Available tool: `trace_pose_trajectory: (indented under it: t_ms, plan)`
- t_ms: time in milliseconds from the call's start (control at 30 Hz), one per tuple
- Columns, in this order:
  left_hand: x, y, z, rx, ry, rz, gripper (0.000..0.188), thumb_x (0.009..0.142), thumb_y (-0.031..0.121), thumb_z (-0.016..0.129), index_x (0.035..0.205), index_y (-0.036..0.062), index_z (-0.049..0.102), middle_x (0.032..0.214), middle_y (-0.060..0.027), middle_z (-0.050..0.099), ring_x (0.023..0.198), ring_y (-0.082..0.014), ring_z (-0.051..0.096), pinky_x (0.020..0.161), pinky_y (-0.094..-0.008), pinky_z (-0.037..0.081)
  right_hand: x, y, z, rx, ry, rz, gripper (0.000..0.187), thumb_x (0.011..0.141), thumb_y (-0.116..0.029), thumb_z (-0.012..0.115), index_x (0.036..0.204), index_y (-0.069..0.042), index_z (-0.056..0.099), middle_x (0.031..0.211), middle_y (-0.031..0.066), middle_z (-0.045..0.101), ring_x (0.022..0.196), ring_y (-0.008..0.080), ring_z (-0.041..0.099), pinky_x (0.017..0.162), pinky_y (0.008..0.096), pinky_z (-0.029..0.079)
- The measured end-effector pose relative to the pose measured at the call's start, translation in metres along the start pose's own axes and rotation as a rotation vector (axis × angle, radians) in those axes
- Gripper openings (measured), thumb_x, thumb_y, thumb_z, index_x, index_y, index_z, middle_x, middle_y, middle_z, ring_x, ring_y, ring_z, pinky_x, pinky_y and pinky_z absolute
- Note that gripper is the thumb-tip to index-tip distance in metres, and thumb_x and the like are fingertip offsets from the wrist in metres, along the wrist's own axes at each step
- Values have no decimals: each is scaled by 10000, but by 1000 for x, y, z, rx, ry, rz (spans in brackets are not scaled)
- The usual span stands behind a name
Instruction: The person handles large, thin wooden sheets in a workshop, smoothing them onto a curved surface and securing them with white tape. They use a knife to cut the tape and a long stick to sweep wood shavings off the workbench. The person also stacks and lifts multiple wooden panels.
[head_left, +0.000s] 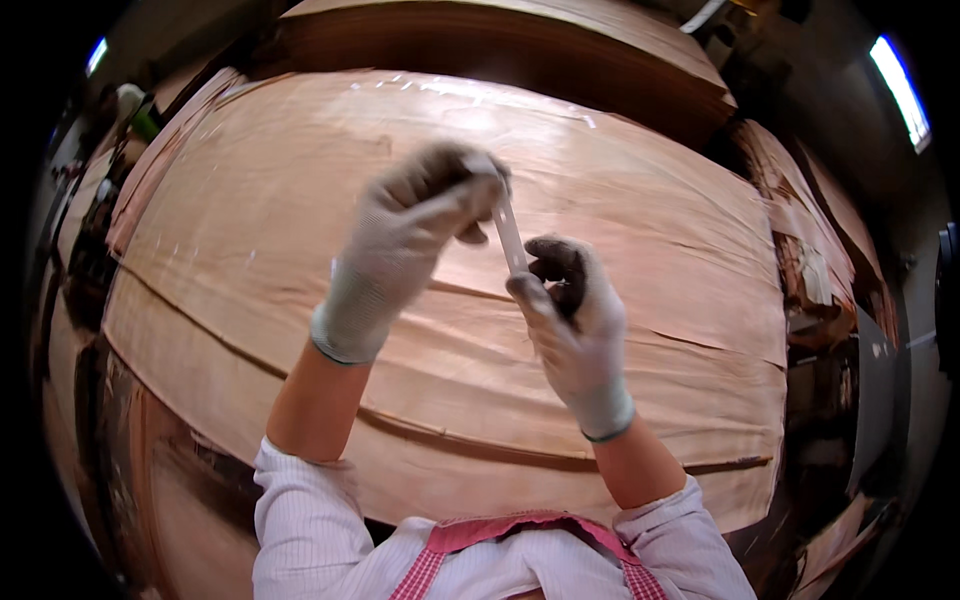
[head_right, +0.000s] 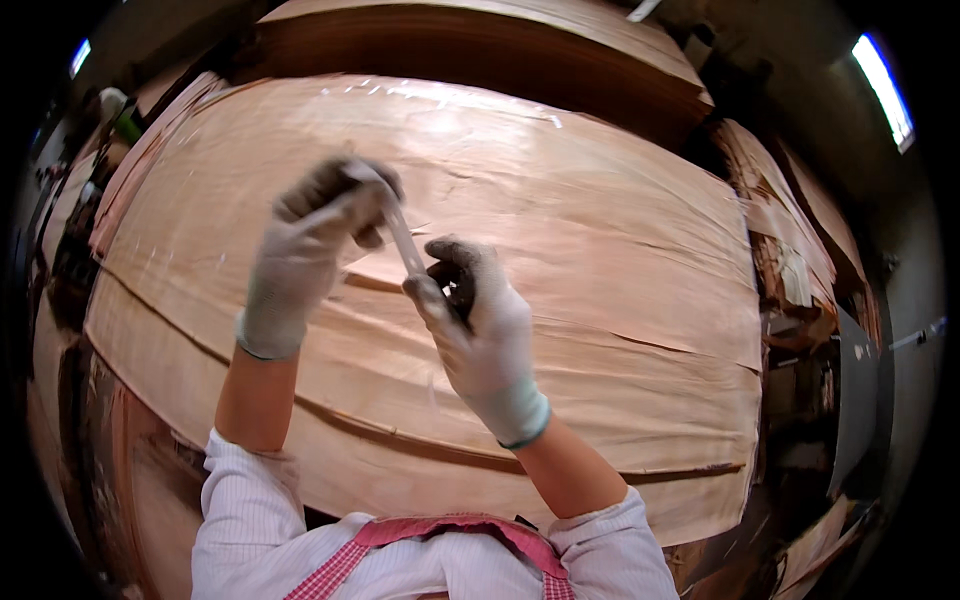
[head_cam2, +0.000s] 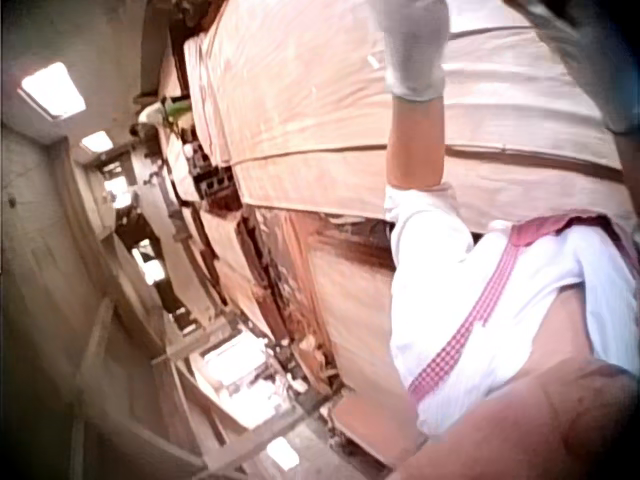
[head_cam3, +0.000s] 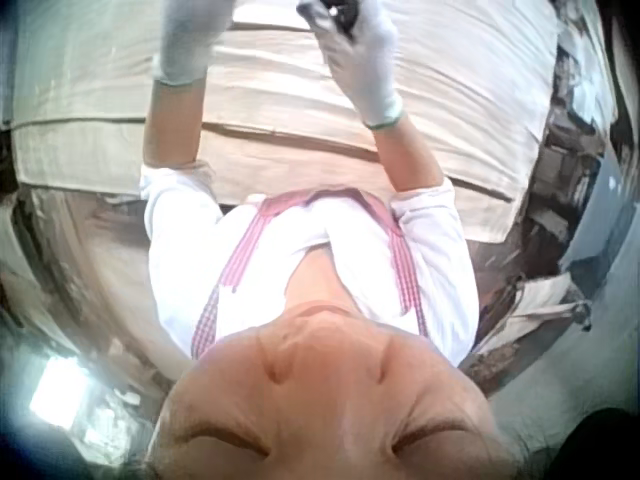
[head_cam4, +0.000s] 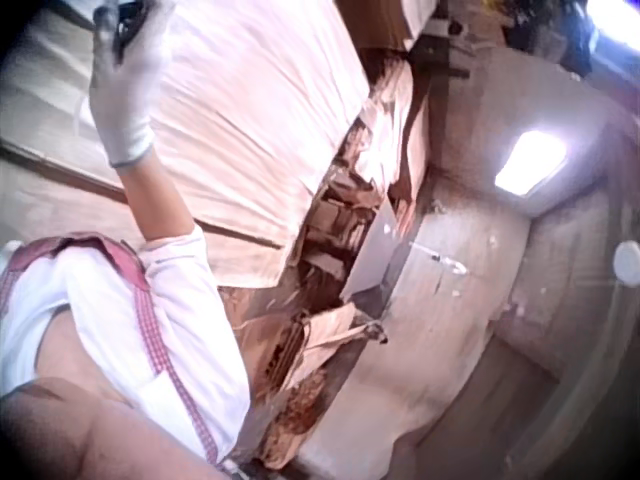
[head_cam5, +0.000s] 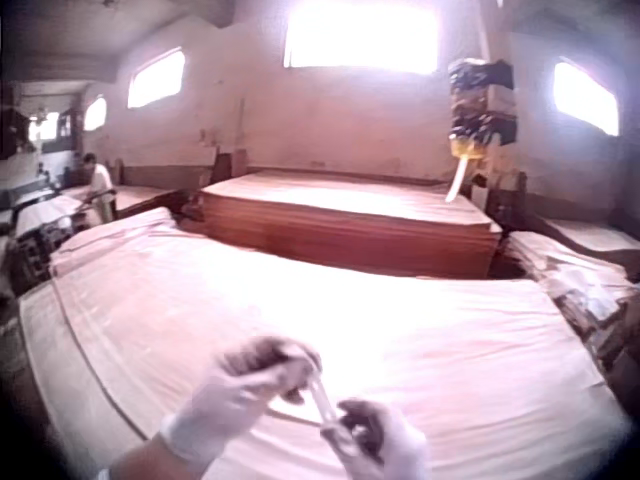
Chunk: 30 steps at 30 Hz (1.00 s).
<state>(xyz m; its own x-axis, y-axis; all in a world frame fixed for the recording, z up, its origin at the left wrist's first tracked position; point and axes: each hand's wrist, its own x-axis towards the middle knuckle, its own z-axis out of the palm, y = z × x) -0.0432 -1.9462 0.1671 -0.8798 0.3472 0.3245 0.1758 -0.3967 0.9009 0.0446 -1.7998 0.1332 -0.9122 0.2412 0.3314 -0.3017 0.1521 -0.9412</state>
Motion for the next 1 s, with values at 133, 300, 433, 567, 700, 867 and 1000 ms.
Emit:
trace_pose_trajectory:
  t_ms: [133, 300, 433, 567, 700, 867, 1000]
  plan:
    - [-8, 43, -45, 208, 143, 325, 184, 891, 139, 658, 1049, 44, 668, 901, -82, 715, 728, -86, 666, 580, -183, 532, -17, -30, 10, 192, -453, 379, 139, 923, -116, 621, 982, -2, 567, 741, -28, 521, 650, 36, 425, 578, 194, 381]
    - [-40, 26, -97, 200, 254, 117, 148, 902, 141, 645, 1025, 63, 672, 871, -78, 704, 707, -78, 657, 558, -187, 537, -25, -38, 36, 417, -580, 731, 185, 970, -210, 547, 960, -28, 517, 791, 29, 615, 643, 69, 543, 556, 228, 426]
    - [-65, -86, -168, 269, 280, -329, 97, 937, 130, 594, 934, 43, 638, 862, -31, 647, 801, -77, 604, 691, -220, 528, -42, 59, 60, 285, -536, 856, 230, 967, -264, 536, 964, -35, 562, 818, 37, 646, 629, 73, 568, 528, 223, 413]
    - [-88, -204, -234, 755, 333, -285, 87, 900, 108, 626, 888, 23, 638, 861, -40, 645, 835, -129, 607, 743, -274, 502, -66, 161, 84, 41, -451, 884, 187, 935, -203, 574, 926, -19, 605, 773, 51, 652, 618, 101, 582, 541, 248, 450]
    - [-33, -228, -214, 1239, 305, 21, 93, 811, 117, 683, 872, 54, 653, 921, -81, 666, 926, -258, 609, 845, -348, 464, -52, 220, 96, -47, -287, 857, 152, 912, -147, 600, 891, 4, 609, 753, 79, 657, 609, 123, 593, 555, 265, 482]
    - [-22, -266, -234, 1430, 399, 31, 155, 731, 147, 721, 863, 96, 658, 999, -78, 655, 1066, -286, 545, 913, -389, 416, -44, 243, 118, 34, -235, 984, 175, 903, -157, 615, 885, 17, 605, 760, 87, 662, 549, 122, 576, 525, 259, 469]
    - [-15, -269, -237, 1461, 364, -170, 266, 741, 213, 717, 975, 117, 637, 1074, -83, 626, 1103, -287, 526, 965, -401, 390, -47, 244, 122, 47, -172, 1036, 175, 895, -168, 621, 861, 3, 603, 762, 83, 663, 547, 123, 570, 519, 264, 459]
